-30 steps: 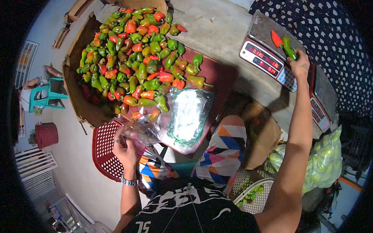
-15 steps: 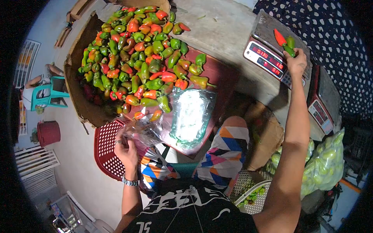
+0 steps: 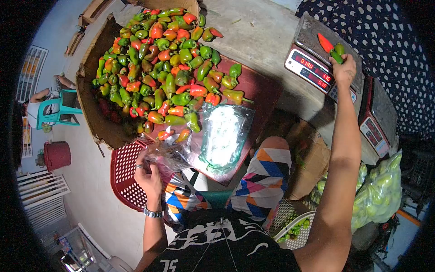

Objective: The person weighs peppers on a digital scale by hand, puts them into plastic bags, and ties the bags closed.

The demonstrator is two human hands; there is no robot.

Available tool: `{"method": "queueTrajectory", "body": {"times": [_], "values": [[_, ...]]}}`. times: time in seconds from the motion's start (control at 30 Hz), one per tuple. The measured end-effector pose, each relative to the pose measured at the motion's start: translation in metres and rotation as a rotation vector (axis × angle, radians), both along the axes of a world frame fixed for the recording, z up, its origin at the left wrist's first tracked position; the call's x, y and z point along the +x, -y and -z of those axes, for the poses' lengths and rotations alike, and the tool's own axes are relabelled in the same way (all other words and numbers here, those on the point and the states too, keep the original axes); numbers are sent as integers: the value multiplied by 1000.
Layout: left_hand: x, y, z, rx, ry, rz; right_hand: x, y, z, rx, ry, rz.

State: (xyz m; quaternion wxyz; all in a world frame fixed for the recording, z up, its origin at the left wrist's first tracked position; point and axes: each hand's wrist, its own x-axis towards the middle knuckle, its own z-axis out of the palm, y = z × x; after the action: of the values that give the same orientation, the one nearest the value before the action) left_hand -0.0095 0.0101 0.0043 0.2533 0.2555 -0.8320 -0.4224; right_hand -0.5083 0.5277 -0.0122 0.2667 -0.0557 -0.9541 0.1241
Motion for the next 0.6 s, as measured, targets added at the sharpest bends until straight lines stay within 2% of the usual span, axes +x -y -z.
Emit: {"method": "queueTrajectory", "body": {"times": [0.2, 0.3, 0.47, 0.6], "values": [[2, 1, -1, 45, 40, -12, 42, 17, -13, -13, -183, 73], [1, -2, -8, 28, 70, -16, 66, 7, 0, -112, -256, 21], [5, 0, -3, 55, 93, -18, 91, -18, 3, -4, -264, -1], [4, 0, -2, 20, 61, -6, 89, -28, -3, -29, -251, 66]]}}
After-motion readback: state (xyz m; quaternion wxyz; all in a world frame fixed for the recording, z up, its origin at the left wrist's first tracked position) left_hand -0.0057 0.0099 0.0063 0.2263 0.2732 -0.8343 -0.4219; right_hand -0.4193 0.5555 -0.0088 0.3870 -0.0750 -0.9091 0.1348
